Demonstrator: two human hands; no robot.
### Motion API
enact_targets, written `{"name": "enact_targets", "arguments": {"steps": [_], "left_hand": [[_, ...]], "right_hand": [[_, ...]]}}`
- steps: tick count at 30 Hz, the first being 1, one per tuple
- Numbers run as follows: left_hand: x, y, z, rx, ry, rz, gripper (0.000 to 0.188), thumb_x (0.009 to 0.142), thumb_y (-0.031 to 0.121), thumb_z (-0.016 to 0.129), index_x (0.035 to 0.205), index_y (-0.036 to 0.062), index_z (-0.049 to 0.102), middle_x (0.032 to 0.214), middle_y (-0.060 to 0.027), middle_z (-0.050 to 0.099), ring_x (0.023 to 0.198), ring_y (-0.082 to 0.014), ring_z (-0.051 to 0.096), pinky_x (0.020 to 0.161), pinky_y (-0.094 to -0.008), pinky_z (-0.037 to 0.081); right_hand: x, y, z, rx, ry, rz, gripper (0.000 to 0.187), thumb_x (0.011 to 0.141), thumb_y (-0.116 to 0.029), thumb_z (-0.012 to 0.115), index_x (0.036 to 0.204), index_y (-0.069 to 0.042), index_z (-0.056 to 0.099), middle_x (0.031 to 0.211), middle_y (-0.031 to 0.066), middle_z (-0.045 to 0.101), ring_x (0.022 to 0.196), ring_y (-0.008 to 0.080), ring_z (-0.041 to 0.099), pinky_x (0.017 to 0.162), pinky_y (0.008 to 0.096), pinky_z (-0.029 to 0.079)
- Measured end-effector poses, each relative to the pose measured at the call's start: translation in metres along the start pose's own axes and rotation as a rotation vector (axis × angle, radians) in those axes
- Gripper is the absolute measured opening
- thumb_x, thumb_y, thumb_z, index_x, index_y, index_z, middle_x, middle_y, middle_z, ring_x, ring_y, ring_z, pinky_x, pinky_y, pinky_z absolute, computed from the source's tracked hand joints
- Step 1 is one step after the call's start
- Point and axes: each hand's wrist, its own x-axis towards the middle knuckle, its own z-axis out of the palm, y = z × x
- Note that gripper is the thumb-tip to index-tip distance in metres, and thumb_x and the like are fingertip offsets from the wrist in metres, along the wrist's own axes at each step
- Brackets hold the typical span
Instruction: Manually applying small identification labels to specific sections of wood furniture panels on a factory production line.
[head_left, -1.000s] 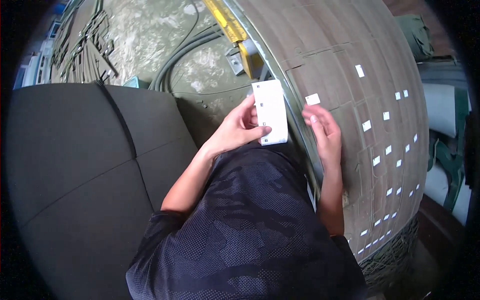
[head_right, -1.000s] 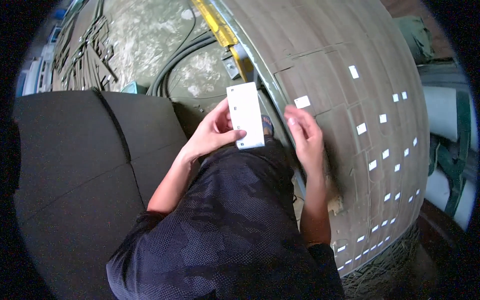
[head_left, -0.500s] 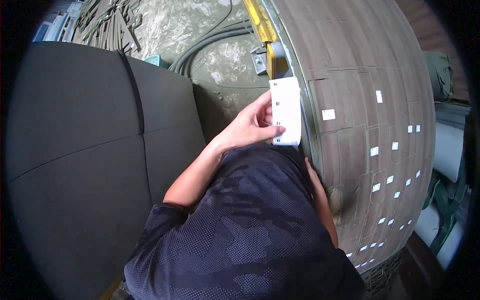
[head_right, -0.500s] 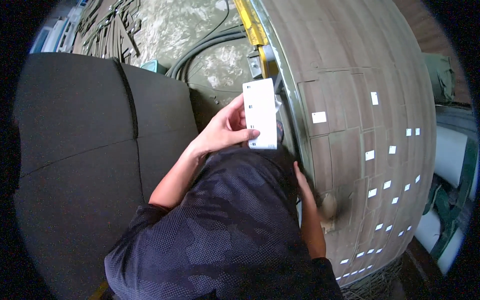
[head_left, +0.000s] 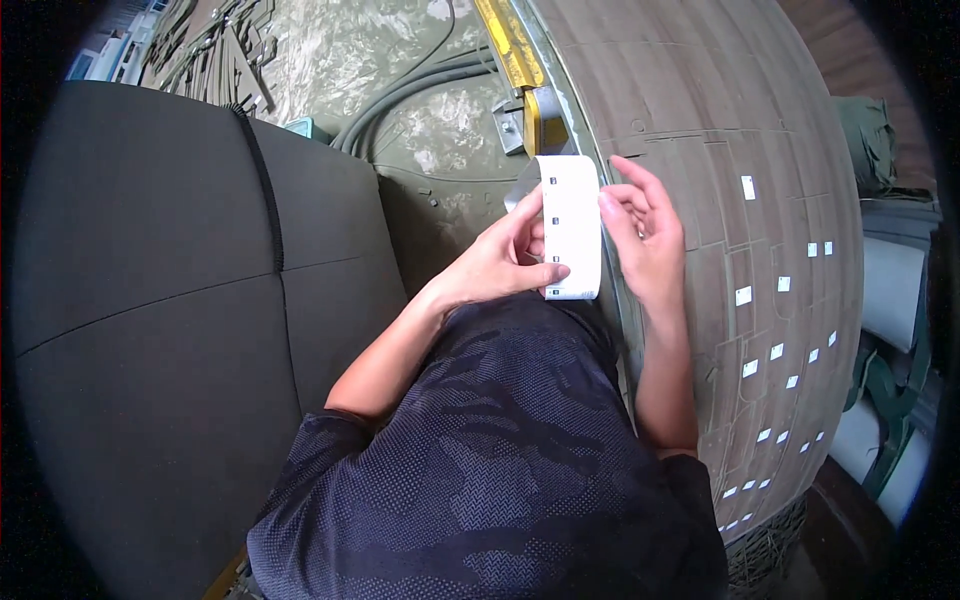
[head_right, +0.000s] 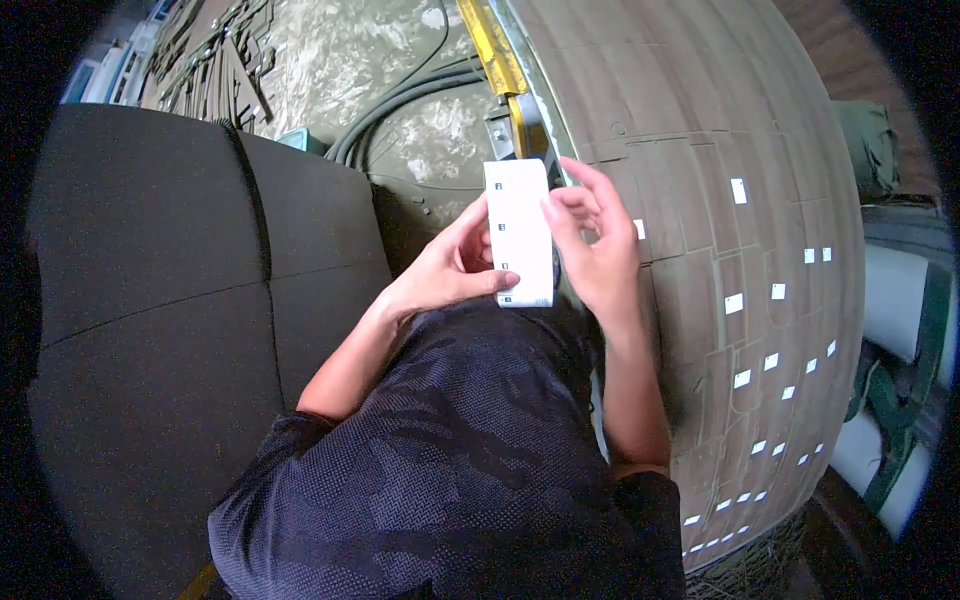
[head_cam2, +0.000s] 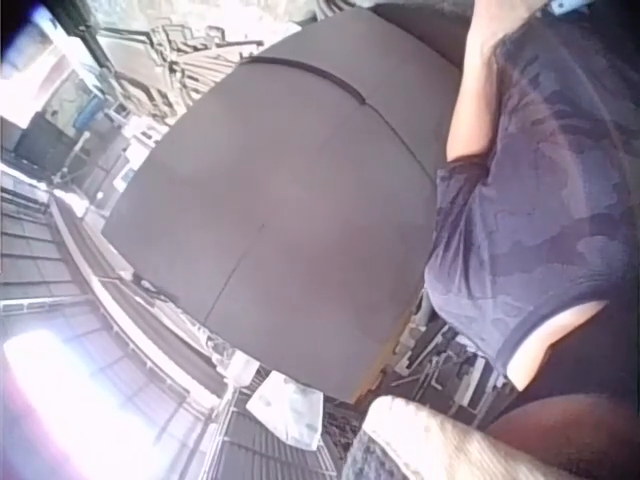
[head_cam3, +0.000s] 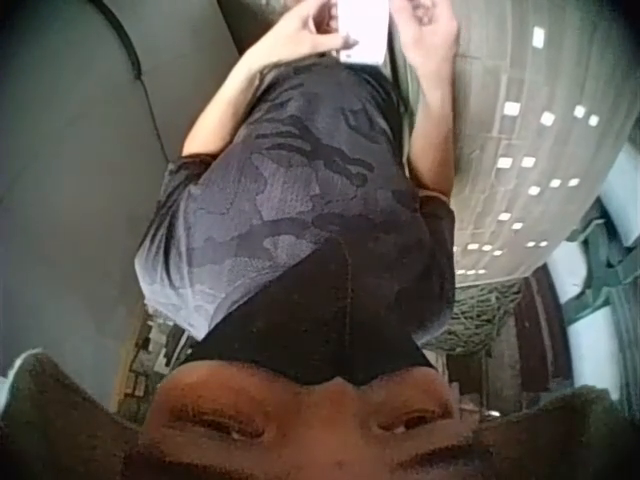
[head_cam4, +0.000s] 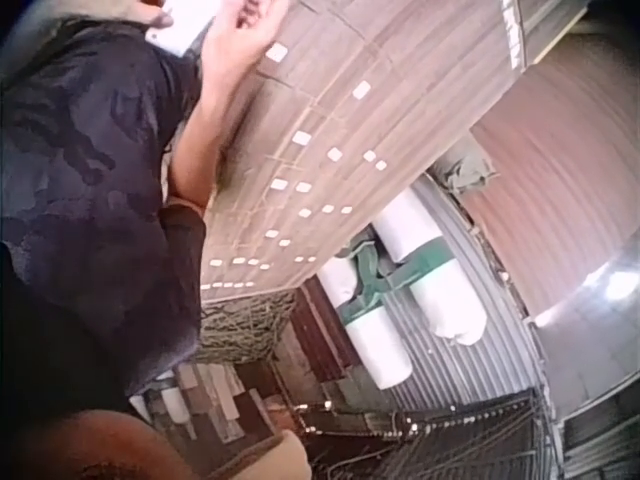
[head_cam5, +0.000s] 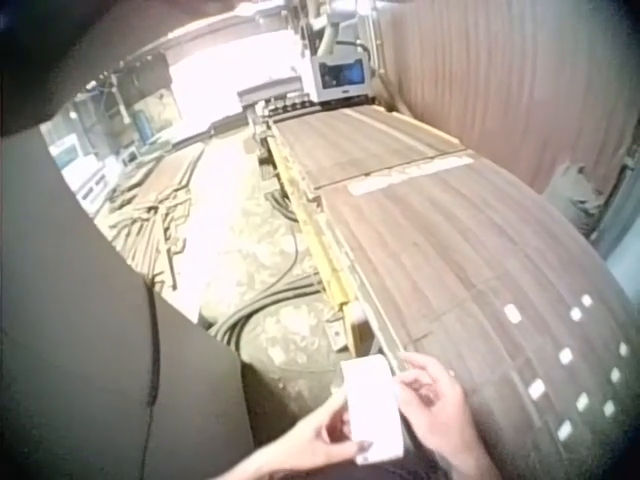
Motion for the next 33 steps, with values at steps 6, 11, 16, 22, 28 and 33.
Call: {"name": "enact_targets", "arguments": {"steps": [6,11,16,22,28,33], "left_hand": [[-0.005,0.000,-0.005,-0.059,-0.045,-0.006,0.093,0.092,-0.010,0.069,0.168,0.0092,0.018,0.122,-0.0050,0.066,0.105,-0.0095,0.065,0.085,-0.0271,0.056],[-0.004,0.003,-0.006,-0.056,-0.061,0.006,0.094,0.091,-0.008,0.073,0.167,0.0074,0.020,0.127,-0.0063,0.065,0.109,-0.0103,0.065,0.090,-0.0283,0.056],[0.000,-0.004,-0.010,-0.072,-0.064,0.022,0.092,0.089,-0.008,0.076,0.164,0.0059,0.025,0.137,-0.0072,0.061,0.121,-0.0138,0.062,0.097,-0.0310,0.056],[0.006,-0.002,-0.006,-0.075,-0.003,0.064,0.079,0.092,0.000,0.077,0.160,0.0027,0.036,0.127,-0.0071,0.066,0.110,-0.0132,0.066,0.096,-0.0319,0.057],[0.032,-0.008,-0.007,-0.315,0.412,-0.236,0.033,0.104,0.033,0.064,0.119,0.0041,0.072,0.099,-0.0013,0.074,0.083,-0.0106,0.069,0.072,-0.0293,0.056],[0.048,-0.026,-0.007,-0.178,0.460,-0.305,0.030,0.103,0.030,0.066,0.112,0.0036,0.076,0.096,-0.0025,0.075,0.083,-0.0112,0.069,0.074,-0.0296,0.056]], "right_hand": [[0.002,-0.003,0.010,-0.017,-0.008,-0.046,0.042,0.101,-0.004,0.067,0.141,0.003,0.057,0.098,0.0015,0.070,0.090,0.0053,0.062,0.083,0.0222,0.049],[-0.002,-0.003,0.009,-0.023,0.003,-0.034,0.039,0.101,-0.003,0.067,0.139,0.003,0.059,0.098,0.0013,0.070,0.089,0.0052,0.062,0.083,0.0223,0.049],[-0.005,0.000,0.007,-0.009,0.020,0.004,0.038,0.101,-0.003,0.067,0.138,0.003,0.062,0.098,0.0009,0.070,0.089,0.0051,0.062,0.082,0.0222,0.050],[-0.009,0.006,0.002,-0.047,0.050,0.020,0.034,0.101,-0.002,0.067,0.135,0.002,0.066,0.099,0.0003,0.070,0.089,0.0044,0.062,0.081,0.0208,0.050],[-0.009,0.022,0.003,-0.201,0.022,-0.056,0.033,0.094,-0.004,0.075,0.127,-0.001,0.073,0.097,0.0054,0.075,0.087,0.0103,0.067,0.077,0.0283,0.053],[-0.003,0.039,-0.015,-0.491,0.008,-0.213,0.025,0.091,-0.006,0.075,0.115,-0.003,0.075,0.096,0.0123,0.075,0.085,0.0247,0.071,0.082,0.0355,0.055]]}}
